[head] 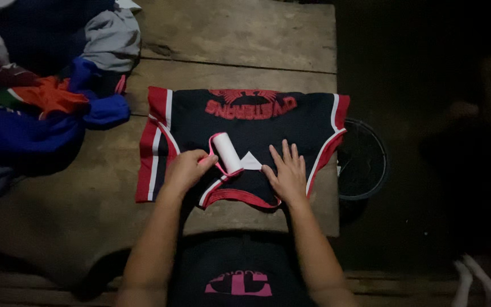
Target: The person uses a pink lint roller to remove lint from a black and red jersey and then a blue patterned shirt laid out on a wooden table. The person rolls the tool over the fabric surfaces repeatedly, flipping the jersey to treat both sides.
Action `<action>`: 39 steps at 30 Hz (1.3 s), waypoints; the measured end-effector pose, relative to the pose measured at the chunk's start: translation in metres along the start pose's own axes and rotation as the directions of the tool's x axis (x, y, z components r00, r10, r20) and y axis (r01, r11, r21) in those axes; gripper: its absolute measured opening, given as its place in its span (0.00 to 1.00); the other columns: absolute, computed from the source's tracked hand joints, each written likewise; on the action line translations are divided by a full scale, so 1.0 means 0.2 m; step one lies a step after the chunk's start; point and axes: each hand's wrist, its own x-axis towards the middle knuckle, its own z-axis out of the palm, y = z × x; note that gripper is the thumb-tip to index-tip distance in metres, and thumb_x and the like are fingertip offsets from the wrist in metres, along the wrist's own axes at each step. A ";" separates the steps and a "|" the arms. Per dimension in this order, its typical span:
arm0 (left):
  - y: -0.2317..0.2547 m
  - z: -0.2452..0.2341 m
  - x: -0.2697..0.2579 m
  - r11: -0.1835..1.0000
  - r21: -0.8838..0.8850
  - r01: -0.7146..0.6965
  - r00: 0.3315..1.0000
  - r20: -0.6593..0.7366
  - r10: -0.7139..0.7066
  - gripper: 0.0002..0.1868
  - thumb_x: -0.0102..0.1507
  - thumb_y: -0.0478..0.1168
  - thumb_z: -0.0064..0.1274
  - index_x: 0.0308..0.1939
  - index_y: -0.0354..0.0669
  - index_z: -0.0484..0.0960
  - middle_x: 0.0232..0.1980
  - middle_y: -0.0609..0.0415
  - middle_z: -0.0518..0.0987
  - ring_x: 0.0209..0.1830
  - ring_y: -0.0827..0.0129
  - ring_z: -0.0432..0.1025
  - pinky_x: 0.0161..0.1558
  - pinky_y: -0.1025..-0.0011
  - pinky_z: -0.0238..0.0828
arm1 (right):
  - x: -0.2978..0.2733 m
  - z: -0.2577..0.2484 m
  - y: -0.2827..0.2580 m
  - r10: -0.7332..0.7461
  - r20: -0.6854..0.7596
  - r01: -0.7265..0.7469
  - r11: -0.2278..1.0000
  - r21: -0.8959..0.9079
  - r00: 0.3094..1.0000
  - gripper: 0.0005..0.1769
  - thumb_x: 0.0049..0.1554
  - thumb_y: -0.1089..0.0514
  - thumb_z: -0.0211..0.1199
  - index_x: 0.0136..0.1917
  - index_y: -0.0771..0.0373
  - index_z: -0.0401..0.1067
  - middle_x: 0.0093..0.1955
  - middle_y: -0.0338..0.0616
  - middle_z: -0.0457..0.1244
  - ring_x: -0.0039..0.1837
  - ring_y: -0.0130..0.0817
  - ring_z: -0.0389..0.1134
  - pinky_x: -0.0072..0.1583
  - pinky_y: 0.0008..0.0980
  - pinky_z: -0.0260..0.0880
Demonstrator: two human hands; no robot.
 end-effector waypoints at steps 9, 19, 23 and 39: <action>-0.33 -0.29 -0.19 0.990 0.050 0.131 0.978 0.158 -0.138 0.26 0.61 0.60 0.57 0.38 0.39 0.90 0.34 0.43 0.87 0.35 0.57 0.80 0.41 0.61 0.74 | 0.12 0.03 0.18 0.095 0.070 -0.105 0.981 0.161 0.993 0.30 0.61 0.40 0.57 0.71 0.55 0.68 0.78 0.54 0.54 0.80 0.52 0.52 0.73 0.47 0.53; 0.39 0.23 -0.04 0.985 0.117 -0.123 0.978 0.181 0.101 0.28 0.61 0.64 0.50 0.49 0.46 0.82 0.46 0.38 0.83 0.48 0.42 0.77 0.47 0.50 0.72 | 0.44 0.11 0.64 0.191 0.057 -0.153 0.539 0.828 0.980 0.34 0.68 0.37 0.41 0.71 0.63 0.69 0.71 0.45 0.64 0.72 0.35 0.62 0.69 0.35 0.63; 0.53 0.57 0.05 0.961 0.064 -0.270 0.957 0.130 0.260 0.27 0.63 0.62 0.52 0.45 0.41 0.83 0.43 0.35 0.83 0.45 0.40 0.77 0.46 0.49 0.72 | 0.43 0.15 0.73 0.248 0.197 -0.257 0.241 0.936 0.948 0.40 0.67 0.32 0.34 0.77 0.60 0.60 0.76 0.47 0.60 0.77 0.36 0.59 0.72 0.38 0.56; 0.63 0.44 -0.23 0.932 0.177 -0.317 0.909 0.335 0.246 0.26 0.67 0.62 0.47 0.41 0.44 0.85 0.38 0.40 0.84 0.41 0.45 0.79 0.43 0.51 0.73 | 0.27 0.10 0.67 0.265 0.062 -0.097 0.121 0.988 0.962 0.41 0.68 0.33 0.31 0.78 0.64 0.57 0.77 0.52 0.58 0.78 0.41 0.58 0.76 0.40 0.54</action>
